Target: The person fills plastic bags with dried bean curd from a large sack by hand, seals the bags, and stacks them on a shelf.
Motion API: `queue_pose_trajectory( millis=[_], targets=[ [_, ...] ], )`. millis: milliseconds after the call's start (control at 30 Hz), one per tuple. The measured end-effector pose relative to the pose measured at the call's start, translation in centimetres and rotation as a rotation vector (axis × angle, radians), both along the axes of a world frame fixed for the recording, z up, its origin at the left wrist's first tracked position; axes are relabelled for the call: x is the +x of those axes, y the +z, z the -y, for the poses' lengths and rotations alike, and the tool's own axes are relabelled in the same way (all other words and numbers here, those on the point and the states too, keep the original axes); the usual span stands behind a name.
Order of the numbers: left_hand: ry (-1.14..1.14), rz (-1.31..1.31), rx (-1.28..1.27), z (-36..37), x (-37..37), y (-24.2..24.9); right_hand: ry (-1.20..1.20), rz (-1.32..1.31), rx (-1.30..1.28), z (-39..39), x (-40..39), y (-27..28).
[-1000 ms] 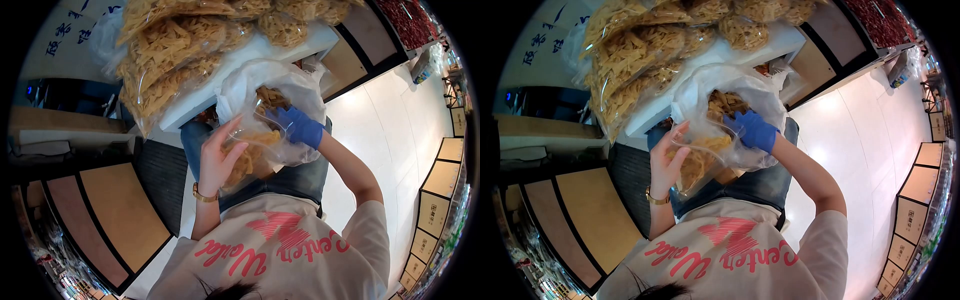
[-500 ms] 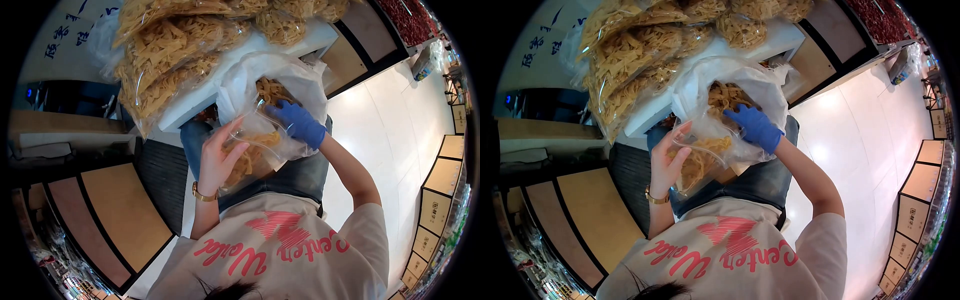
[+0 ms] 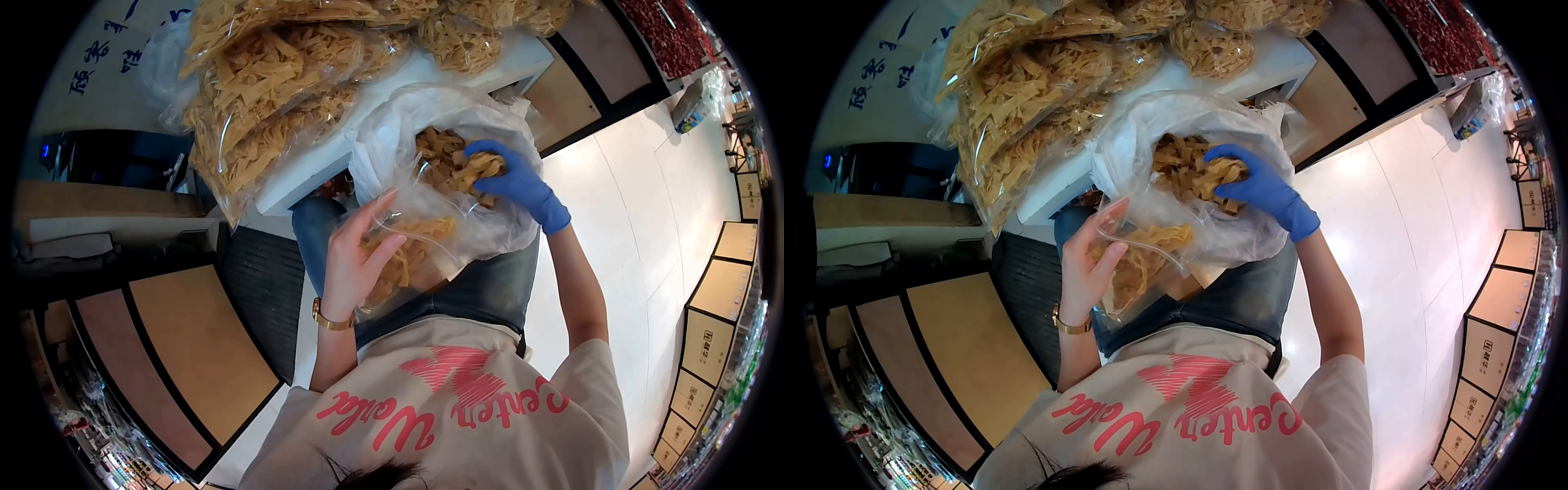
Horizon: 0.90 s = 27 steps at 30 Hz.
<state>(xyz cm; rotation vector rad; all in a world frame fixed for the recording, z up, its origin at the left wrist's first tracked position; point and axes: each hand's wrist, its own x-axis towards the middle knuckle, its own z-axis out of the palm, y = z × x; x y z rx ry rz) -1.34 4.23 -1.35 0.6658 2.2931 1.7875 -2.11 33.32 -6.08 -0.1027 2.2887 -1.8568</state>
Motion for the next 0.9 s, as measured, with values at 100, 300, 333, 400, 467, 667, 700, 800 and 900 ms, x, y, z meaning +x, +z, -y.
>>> queue_pose_trajectory(
  millis=[100,300,333,400,467,667,700,800,900],
  targets=[
    [0.007,0.018,0.015,0.0,0.0,-0.1,-0.146,-0.121,-0.002,-0.7,-0.4,1.3],
    [0.033,-0.019,-0.049,-0.7,-0.1,-0.1,-0.419,-0.178,-0.456,2.4,0.2,6.4],
    [0.062,-0.004,-0.075,-0.9,-0.1,0.0,-0.420,-0.177,-0.456,3.1,0.2,6.4],
    [0.075,-0.022,-0.077,-1.3,-0.3,-0.1,-0.371,-0.231,-0.417,4.2,0.2,6.3],
    [0.088,-0.040,-0.079,-1.5,-0.5,0.0,-0.238,-0.297,-0.297,5.2,0.5,6.3],
    [0.140,0.030,-0.037,-1.5,-0.5,-0.2,0.223,-0.227,0.008,5.7,0.6,6.2],
    [0.133,0.005,-0.051,-1.4,-0.5,-0.1,0.278,-0.247,0.020,5.5,0.4,5.6],
    [0.104,0.010,-0.071,-1.2,-0.4,-0.2,0.356,-0.215,-0.046,5.3,0.2,5.6],
    [0.092,0.022,-0.031,-1.3,-0.4,-0.6,0.376,-0.174,-0.068,5.1,0.0,4.9]
  ],
)
